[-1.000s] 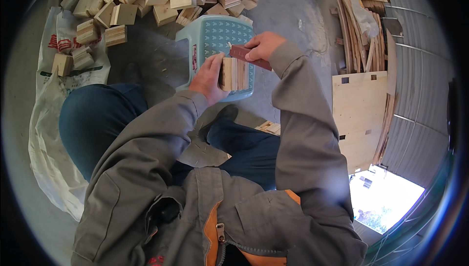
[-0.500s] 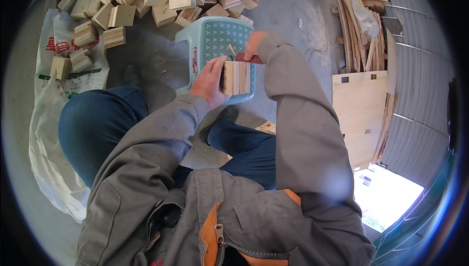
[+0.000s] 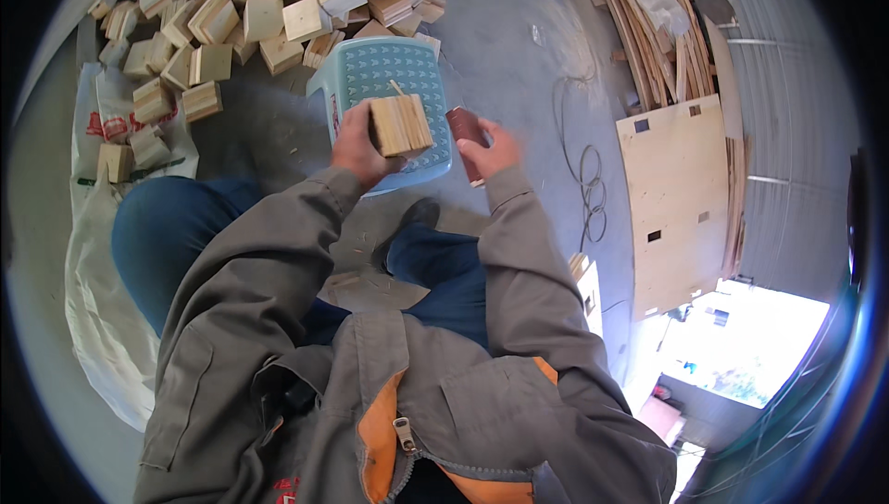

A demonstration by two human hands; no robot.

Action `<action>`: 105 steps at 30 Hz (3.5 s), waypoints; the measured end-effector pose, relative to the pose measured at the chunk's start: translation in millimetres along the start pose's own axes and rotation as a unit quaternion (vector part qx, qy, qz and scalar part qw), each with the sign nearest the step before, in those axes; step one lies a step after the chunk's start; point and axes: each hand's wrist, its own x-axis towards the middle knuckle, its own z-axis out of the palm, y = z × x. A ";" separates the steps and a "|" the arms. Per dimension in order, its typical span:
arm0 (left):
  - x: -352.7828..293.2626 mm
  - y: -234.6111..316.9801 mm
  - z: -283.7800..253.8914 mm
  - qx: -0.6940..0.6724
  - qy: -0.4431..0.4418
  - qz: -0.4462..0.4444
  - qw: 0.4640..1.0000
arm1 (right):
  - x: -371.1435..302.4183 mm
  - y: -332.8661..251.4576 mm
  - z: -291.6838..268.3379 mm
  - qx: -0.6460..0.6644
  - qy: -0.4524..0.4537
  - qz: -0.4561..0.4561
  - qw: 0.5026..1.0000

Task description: The person sits on the floor and sands small wooden blocks one by one using a sanding block. They pick up each block from a pile, sand its surfaces, and place the finished block into a separate stack.

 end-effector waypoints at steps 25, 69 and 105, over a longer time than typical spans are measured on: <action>-35.3 29.8 -45.0 -0.505 -0.117 -0.199 0.832 | -130.0 -5.9 27.4 0.271 0.056 0.043 0.960; -44.4 -47.9 -62.0 -0.296 -0.161 -0.381 0.861 | -237.8 32.2 -109.0 0.209 0.468 -0.069 0.856; -65.2 -142.8 -47.9 0.121 -0.279 -0.259 0.917 | -454.8 309.8 177.3 0.112 0.090 0.723 0.676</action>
